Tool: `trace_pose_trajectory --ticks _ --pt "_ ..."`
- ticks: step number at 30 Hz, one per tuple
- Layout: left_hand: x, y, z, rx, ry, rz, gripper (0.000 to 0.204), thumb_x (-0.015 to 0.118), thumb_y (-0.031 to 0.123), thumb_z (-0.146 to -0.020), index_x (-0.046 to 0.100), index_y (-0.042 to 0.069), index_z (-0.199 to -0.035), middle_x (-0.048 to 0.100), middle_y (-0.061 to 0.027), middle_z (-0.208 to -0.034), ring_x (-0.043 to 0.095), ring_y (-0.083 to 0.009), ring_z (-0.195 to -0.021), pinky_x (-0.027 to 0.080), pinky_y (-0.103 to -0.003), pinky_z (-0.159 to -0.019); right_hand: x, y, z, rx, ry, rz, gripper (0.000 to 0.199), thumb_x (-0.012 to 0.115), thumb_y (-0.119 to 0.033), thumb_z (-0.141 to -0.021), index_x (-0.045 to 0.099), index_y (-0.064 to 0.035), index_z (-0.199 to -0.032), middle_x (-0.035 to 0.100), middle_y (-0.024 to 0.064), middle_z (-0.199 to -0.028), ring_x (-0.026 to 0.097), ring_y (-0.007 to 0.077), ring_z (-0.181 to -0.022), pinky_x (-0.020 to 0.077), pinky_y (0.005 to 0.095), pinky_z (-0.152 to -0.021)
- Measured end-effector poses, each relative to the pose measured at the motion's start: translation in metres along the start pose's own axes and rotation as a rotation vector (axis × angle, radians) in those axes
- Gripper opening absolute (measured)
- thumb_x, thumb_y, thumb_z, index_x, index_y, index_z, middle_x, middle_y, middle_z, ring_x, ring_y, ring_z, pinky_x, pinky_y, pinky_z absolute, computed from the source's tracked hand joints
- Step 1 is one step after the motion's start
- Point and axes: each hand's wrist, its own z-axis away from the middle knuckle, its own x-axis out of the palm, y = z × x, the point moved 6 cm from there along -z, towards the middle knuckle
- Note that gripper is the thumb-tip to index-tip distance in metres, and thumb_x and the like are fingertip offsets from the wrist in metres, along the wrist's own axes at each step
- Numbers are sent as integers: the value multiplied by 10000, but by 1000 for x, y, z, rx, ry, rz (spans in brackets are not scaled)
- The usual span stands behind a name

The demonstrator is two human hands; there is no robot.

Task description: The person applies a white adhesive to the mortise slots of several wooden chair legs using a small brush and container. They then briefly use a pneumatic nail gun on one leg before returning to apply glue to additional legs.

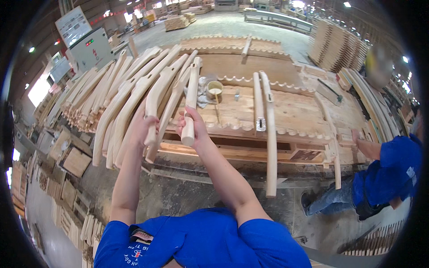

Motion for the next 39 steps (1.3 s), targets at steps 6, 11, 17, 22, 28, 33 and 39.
trace_pose_trajectory --ticks 6,11,17,22,28,33,39 --pt "49 -3 29 284 14 -184 630 520 -14 -734 326 -15 -1333 544 -118 -868 544 -141 -544 461 -265 -458 19 -34 82 -16 -215 -37 379 542 -187 -865 472 11 -1181 487 27 -709 499 103 -521 455 275 -493" --pt "121 3 59 337 -85 -57 651 529 -1 -769 273 20 -1367 529 -120 -922 547 -134 -593 468 -255 -480 38 -80 172 -118 -428 1 452 462 -184 -898 373 32 -1286 462 35 -716 490 90 -498 456 263 -471" --pt "240 -5 108 187 -298 206 667 520 -21 -781 237 50 -1381 520 -103 -891 535 -124 -594 471 -246 -477 25 -147 291 -301 -292 158 493 473 -178 -875 354 41 -1301 440 37 -678 463 82 -449 442 236 -423" --pt "325 -37 149 140 -413 185 665 496 -46 -780 246 56 -1388 528 -89 -880 535 -116 -621 478 -241 -536 -7 -190 381 -389 -161 257 488 475 -167 -856 376 40 -1287 456 44 -670 456 94 -425 438 248 -403" --pt "380 -62 188 65 -447 118 713 500 -39 -779 187 26 -1417 516 -88 -859 531 -122 -596 466 -250 -479 -63 -229 462 -427 22 313 477 486 -168 -852 394 15 -1283 461 49 -656 461 103 -425 448 265 -414" --pt "395 -71 205 102 -387 107 756 516 -27 -778 150 22 -1438 515 -103 -867 538 -126 -580 464 -249 -447 -100 -256 490 -355 38 241 451 488 -173 -857 417 24 -1256 468 48 -678 474 102 -451 450 264 -424" --pt "394 -63 207 102 -299 96 786 519 -49 -757 138 21 -1441 516 -105 -886 540 -131 -588 471 -253 -455 -152 -279 488 -352 149 256 440 498 -185 -855 434 24 -1237 474 40 -687 474 102 -473 437 259 -425"
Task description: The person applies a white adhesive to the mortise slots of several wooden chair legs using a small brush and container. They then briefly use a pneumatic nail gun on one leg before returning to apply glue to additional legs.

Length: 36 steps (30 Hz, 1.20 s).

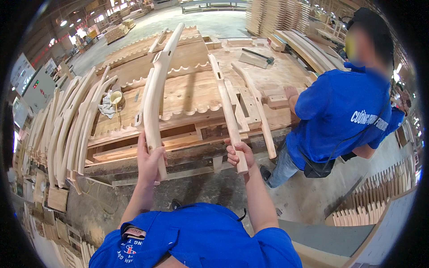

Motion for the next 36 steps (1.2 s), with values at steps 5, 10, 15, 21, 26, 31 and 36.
trace_pose_trajectory --ticks 5,10,15,21,26,31,36 --pt "-34 29 10 18 27 -46 792 548 -70 -730 205 47 -1435 543 -115 -898 569 -136 -599 499 -251 -457 -18 -16 -6 4 148 220 417 521 -178 -848 458 27 -1206 564 75 -787 530 130 -521 479 270 -468" --pt "-70 81 23 -6 20 -110 818 593 -31 -684 251 30 -1425 562 -110 -872 579 -134 -582 465 -234 -424 13 -92 15 -663 593 1687 495 648 -158 -764 487 18 -1197 561 169 -1059 591 257 -932 515 381 -741" --pt "-120 115 47 -18 -77 -130 836 639 74 -630 294 -23 -1385 565 -119 -765 532 -125 -474 419 -229 -380 159 -144 -13 -1137 510 2176 761 706 -172 -674 378 -103 -1357 413 165 -1317 378 362 -1233 322 431 -1039" --pt "-178 144 77 -45 -248 -53 850 702 144 -576 347 -100 -1308 571 -162 -709 498 -142 -392 399 -228 -334 244 -161 -84 -1486 429 2711 751 730 -200 -680 409 -161 -1358 444 126 -1343 410 317 -1249 332 415 -1036" --pt "-351 146 93 765 -66 -367 791 672 282 -738 331 -121 -1326 610 -177 -833 560 -138 -570 445 -207 -488 257 -146 -118 -1062 25 2567 379 778 -265 -650 629 -105 -960 661 110 -889 637 294 -844 501 384 -745" --pt "-388 165 47 556 -136 772 512 400 245 -972 290 -13 -1400 520 -82 -949 410 -117 -600 391 -235 -482 248 -135 -127 -746 551 2480 503 780 -434 -647 616 -66 -948 672 134 -877 658 285 -790 511 388 -699" --pt "-386 105 40 302 33 759 438 379 252 -977 386 9 -1341 535 -67 -927 427 -128 -621 401 -254 -492 210 -119 -149 -343 455 1885 504 744 -343 -699 591 5 -1031 655 132 -849 649 230 -626 516 331 -568"
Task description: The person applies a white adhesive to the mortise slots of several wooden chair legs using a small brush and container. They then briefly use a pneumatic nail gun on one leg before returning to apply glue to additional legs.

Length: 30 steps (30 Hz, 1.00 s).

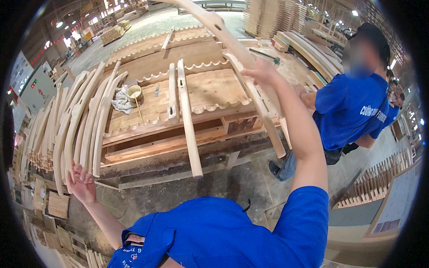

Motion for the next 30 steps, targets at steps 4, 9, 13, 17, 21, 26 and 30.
trace_pose_trajectory --ticks 4,9,13,17,21,26,30 --pt "-26 -29 3 -128 113 -146 446 374 269 -977 381 40 -1359 530 -55 -941 450 -134 -635 395 -254 -509 24 41 3 235 8 -46 568 732 -231 -687 498 35 -1130 618 158 -963 633 231 -766 526 337 -651" --pt "-33 -62 12 -250 342 -372 367 477 261 -941 471 65 -1252 547 -27 -847 488 -107 -587 388 -218 -468 70 67 44 226 94 243 573 732 -253 -653 502 58 -1076 605 267 -1044 601 359 -985 475 406 -847" --pt "-34 -104 -6 -359 288 -410 337 524 267 -921 508 71 -1194 558 -25 -818 510 -98 -584 402 -216 -477 102 90 64 306 119 287 528 691 -257 -688 486 43 -1071 600 267 -1036 583 382 -1012 469 428 -857" --pt "-20 -144 -22 -450 188 -446 314 509 249 -923 506 65 -1177 580 -38 -830 514 -97 -586 423 -216 -492 140 89 75 301 91 565 478 638 -212 -727 431 28 -1085 587 266 -1041 584 401 -977 471 478 -841" --pt "-11 -190 -25 -594 54 -446 287 496 224 -920 506 65 -1158 591 -54 -848 543 -107 -609 443 -224 -512 138 90 75 346 82 526 458 636 -213 -743 427 22 -1076 578 248 -1048 584 402 -981 475 483 -838" --pt "-5 -239 -23 -819 -57 -433 269 499 184 -913 502 46 -1144 603 -78 -881 563 -131 -627 478 -255 -547 133 83 79 428 124 561 417 630 -176 -791 439 33 -1097 513 236 -1140 579 404 -997 491 461 -846" --pt "-7 -244 -63 -760 -99 -449 295 512 157 -904 483 36 -1171 593 -90 -917 571 -144 -670 496 -266 -586 143 1 93 -71 408 684 545 676 -234 -770 455 25 -1195 530 200 -1111 567 334 -973 480 430 -859"
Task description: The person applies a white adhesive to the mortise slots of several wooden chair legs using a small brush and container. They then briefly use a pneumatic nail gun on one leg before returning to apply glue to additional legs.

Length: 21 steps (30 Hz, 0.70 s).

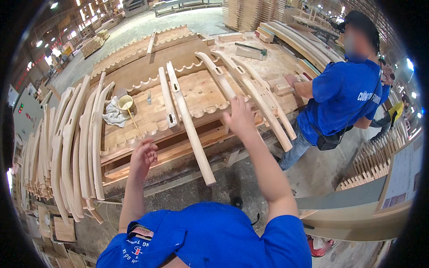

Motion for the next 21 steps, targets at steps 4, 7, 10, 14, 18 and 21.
trace_pose_trajectory --ticks 4,7,10,14,18,21 --pt "2 27 -56 52 77 14 345 532 150 -887 467 42 -1208 557 -87 -1023 558 -166 -803 502 -291 -687 29 -38 73 301 -467 -1012 788 724 -321 -758 322 3 -1352 570 176 -1047 594 258 -953 467 375 -852" --pt "6 31 -106 43 100 24 390 547 172 -871 455 46 -1228 521 -86 -1100 528 -212 -925 487 -342 -794 46 -85 137 544 -780 -1380 785 702 -138 -773 237 -24 -1395 533 138 -1012 617 175 -753 515 310 -610" --pt "4 20 -150 -12 107 5 469 572 225 -850 421 55 -1260 480 -102 -1143 503 -271 -985 463 -415 -861 46 -93 148 728 -827 -1604 705 659 -57 -778 271 -26 -1365 534 96 -870 589 141 -590 482 273 -456" --pt "-25 10 -193 -174 120 74 480 575 307 -849 412 80 -1239 443 -130 -1144 503 -299 -958 461 -442 -853 34 -99 137 590 -776 -1626 622 626 -15 -764 335 -39 -1313 519 66 -771 534 116 -505 456 275 -401" --pt "30 -16 -208 -264 48 24 503 568 359 -858 449 15 -1204 504 -142 -980 541 -296 -858 498 -442 -781 -1 -70 140 666 -726 -1853 587 607 -20 -785 348 -9 -1313 526 54 -749 548 108 -522 461 252 -411" --pt "46 -20 -208 -354 -22 -36 445 578 342 -861 482 -31 -1082 553 -122 -731 601 -296 -729 526 -455 -735 -39 -30 136 625 -602 -1911 667 647 -26 -769 322 -13 -1351 552 70 -805 556 107 -530 473 238 -421"
